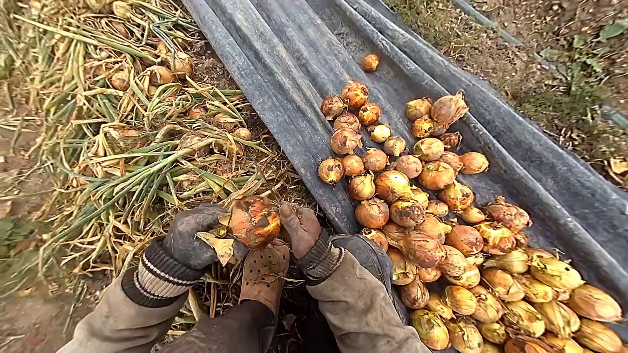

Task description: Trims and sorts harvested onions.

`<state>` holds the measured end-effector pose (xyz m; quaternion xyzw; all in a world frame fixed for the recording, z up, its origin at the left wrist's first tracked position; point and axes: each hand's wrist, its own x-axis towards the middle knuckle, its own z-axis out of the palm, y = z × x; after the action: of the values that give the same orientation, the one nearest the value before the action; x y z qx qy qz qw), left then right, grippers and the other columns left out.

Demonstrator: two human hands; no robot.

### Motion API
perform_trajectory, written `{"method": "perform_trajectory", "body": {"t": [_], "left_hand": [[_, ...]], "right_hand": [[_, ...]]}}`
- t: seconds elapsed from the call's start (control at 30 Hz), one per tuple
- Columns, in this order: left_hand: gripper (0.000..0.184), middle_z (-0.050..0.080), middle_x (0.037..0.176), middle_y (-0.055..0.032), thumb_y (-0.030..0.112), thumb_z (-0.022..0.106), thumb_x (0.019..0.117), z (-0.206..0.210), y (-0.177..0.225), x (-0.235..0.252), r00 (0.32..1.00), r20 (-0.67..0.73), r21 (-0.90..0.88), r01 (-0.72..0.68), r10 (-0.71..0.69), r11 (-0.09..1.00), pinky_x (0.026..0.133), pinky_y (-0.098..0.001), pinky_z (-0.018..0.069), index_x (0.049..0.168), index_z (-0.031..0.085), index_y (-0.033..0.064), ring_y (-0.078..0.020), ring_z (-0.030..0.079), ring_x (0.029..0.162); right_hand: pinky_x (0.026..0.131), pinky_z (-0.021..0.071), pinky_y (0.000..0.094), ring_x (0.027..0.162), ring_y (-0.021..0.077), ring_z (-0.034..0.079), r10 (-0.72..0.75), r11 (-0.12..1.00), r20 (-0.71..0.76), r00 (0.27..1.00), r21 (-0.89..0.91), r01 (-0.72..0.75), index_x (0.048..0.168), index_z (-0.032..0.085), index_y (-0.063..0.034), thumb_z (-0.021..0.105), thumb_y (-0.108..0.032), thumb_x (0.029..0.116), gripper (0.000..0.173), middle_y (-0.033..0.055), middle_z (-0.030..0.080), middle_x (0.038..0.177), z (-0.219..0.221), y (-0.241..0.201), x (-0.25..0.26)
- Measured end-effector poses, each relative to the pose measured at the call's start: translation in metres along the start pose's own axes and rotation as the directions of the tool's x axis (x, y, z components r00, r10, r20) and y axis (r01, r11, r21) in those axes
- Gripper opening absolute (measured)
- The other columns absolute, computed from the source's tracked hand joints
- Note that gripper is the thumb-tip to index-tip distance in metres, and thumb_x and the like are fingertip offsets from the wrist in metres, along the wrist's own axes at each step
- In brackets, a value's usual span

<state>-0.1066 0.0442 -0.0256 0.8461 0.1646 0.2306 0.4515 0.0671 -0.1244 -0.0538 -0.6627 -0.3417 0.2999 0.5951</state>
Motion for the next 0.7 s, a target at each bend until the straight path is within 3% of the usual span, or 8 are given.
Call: {"method": "perform_trajectory", "body": {"t": [0.1, 0.23, 0.3, 0.4, 0.43, 0.5, 0.53, 0.7], "left_hand": [[0.024, 0.073, 0.081, 0.0004, 0.036, 0.071, 0.0808, -0.004, -0.010, -0.001, 0.994, -0.035, 0.237, -0.095, 0.106, 0.967, 0.077, -0.0302, 0.0600, 0.075, 0.073, 0.0123, -0.0070, 0.070, 0.082], [0.043, 0.071, 0.077, -0.0028, 0.053, 0.084, 0.0757, -0.013, -0.014, 0.016, 0.937, -0.282, 0.383, 0.307, -0.207, 0.871, 0.068, -0.0433, 0.0570, 0.076, 0.073, 0.0114, -0.0143, 0.068, 0.072], [0.043, 0.072, 0.079, -0.0098, 0.048, 0.082, 0.0817, -0.026, -0.030, 0.014, 0.961, -0.261, 0.482, 0.212, -0.091, 0.850, 0.071, -0.0509, 0.0574, 0.076, 0.072, 0.0066, -0.0233, 0.070, 0.077], [0.026, 0.070, 0.072, -0.0122, 0.027, 0.070, 0.0820, -0.028, -0.015, 0.015, 0.988, 0.012, 0.640, -0.125, 0.153, 0.758, 0.068, -0.0515, 0.0583, 0.069, 0.068, 0.0056, -0.0303, 0.072, 0.074], [0.020, 0.070, 0.073, -0.0153, 0.017, 0.066, 0.0814, -0.020, 0.022, 0.026, 0.989, 0.144, 0.701, -0.090, -0.017, 0.707, 0.074, -0.0504, 0.0577, 0.069, 0.068, 0.0015, -0.0333, 0.072, 0.076], [0.020, 0.074, 0.106, -0.0232, -0.001, 0.056, 0.0976, 0.004, 0.114, 0.073, 0.693, 0.303, 0.827, 0.149, -0.654, 0.541, 0.102, -0.0453, 0.0454, 0.103, 0.073, -0.0090, -0.0375, 0.067, 0.109], [0.022, 0.072, 0.115, -0.0232, -0.004, 0.054, 0.0980, 0.011, 0.126, 0.084, 0.596, 0.306, 0.854, 0.173, -0.743, 0.491, 0.106, -0.0450, 0.0425, 0.111, 0.072, -0.0087, -0.0379, 0.064, 0.116], [0.011, 0.075, 0.100, -0.0183, 0.002, 0.066, 0.0964, 0.004, 0.099, 0.073, 0.691, 0.344, 0.815, 0.117, -0.636, 0.568, 0.096, -0.0464, 0.0497, 0.098, 0.075, -0.0035, -0.0345, 0.069, 0.101]], "right_hand": [[0.057, 0.0511, 0.0376, 0.059, 0.0095, 0.059, 0.109, 0.988, -0.040, 0.993, -0.106, -0.113, 0.073, 0.065, -0.0111, 0.037, -0.062, 0.1031, 0.066, -0.0014, 0.056, 0.060, 0.000, -0.002, 0.001], [0.048, 0.0450, 0.0357, 0.048, 0.0084, 0.049, 0.054, 0.994, -0.063, 0.997, -0.092, -0.060, 0.063, 0.058, -0.0148, 0.037, -0.067, 0.1010, 0.069, -0.0043, 0.047, 0.052, 0.004, 0.005, -0.002], [0.051, 0.0462, 0.0335, 0.052, 0.0084, 0.049, 0.128, 0.988, -0.016, 0.992, -0.084, -0.129, 0.075, 0.064, -0.0113, 0.035, -0.075, 0.0977, 0.073, -0.0024, 0.051, 0.058, 0.004, 0.009, -0.002], [0.081, 0.0555, 0.0470, 0.084, 0.0213, 0.066, 0.284, 0.937, 0.171, 0.943, -0.259, -0.235, 0.113, 0.068, -0.0049, 0.064, -0.066, 0.0897, 0.065, 0.0103, 0.069, 0.091, -0.007, -0.004, 0.005], [0.085, 0.0553, 0.0483, 0.090, 0.0235, 0.066, 0.317, 0.920, 0.229, 0.920, -0.310, -0.239, 0.116, 0.066, -0.0044, 0.070, -0.057, 0.0903, 0.059, 0.0119, 0.069, 0.097, -0.009, -0.010, 0.007], [0.091, 0.0562, 0.0499, 0.098, 0.0260, 0.069, 0.333, 0.892, 0.339, 0.880, -0.416, -0.177, 0.128, 0.062, -0.0044, 0.068, -0.037, 0.0970, 0.046, 0.0136, 0.070, 0.106, -0.009, -0.022, 0.009], [0.094, 0.0552, 0.0519, 0.103, 0.0284, 0.070, 0.375, 0.862, 0.394, 0.839, -0.481, -0.159, 0.134, 0.060, -0.0057, 0.065, -0.031, 0.0995, 0.044, 0.0150, 0.071, 0.112, -0.009, -0.029, 0.009], [0.098, 0.0505, 0.0572, 0.111, 0.0365, 0.067, 0.624, 0.672, 0.395, 0.674, -0.711, -0.206, 0.139, 0.056, -0.0039, 0.050, -0.039, 0.1070, 0.048, 0.0208, 0.070, 0.114, -0.010, -0.017, 0.021]]}}
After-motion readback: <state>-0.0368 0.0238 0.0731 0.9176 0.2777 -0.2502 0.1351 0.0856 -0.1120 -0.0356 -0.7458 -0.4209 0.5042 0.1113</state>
